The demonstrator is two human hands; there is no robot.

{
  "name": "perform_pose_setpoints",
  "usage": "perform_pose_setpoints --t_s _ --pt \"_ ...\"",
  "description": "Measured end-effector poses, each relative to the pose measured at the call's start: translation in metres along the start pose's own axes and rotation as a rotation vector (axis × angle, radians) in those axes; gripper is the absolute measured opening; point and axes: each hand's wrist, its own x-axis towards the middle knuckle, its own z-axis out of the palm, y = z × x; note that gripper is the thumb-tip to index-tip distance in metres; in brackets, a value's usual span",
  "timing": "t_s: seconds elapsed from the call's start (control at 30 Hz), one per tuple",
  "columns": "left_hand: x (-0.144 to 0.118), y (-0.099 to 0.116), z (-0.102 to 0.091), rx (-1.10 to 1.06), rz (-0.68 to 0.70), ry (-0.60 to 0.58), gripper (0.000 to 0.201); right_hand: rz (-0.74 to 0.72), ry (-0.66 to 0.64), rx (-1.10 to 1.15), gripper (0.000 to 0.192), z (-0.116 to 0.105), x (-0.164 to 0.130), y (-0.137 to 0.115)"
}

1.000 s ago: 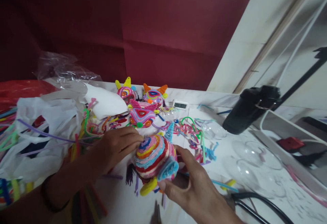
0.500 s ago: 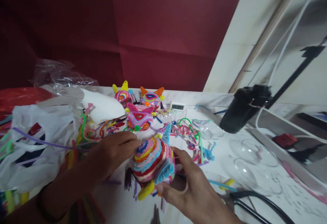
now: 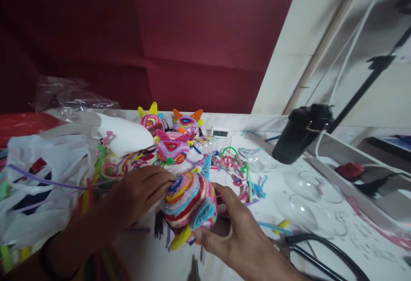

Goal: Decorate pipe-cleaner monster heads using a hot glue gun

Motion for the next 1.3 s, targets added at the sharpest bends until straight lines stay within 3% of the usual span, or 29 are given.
perform_pose_setpoints --t_s 0.23,0.43,1.3 --pt "-0.0001 0.0011 0.0016 0.011 -0.017 0.044 0.024 0.004 0.013 -0.031 0.068 0.0009 0.0 0.0002" --pt "0.0 0.0013 0.0006 -0.042 -0.077 -0.005 0.018 -0.051 0.027 -0.085 0.067 0.0 0.0008 0.005" --pt "-0.0031 -0.0052 0.0027 -0.044 -0.024 -0.092 0.019 -0.05 0.043 -0.092 0.065 -0.0008 -0.0005 -0.0007"
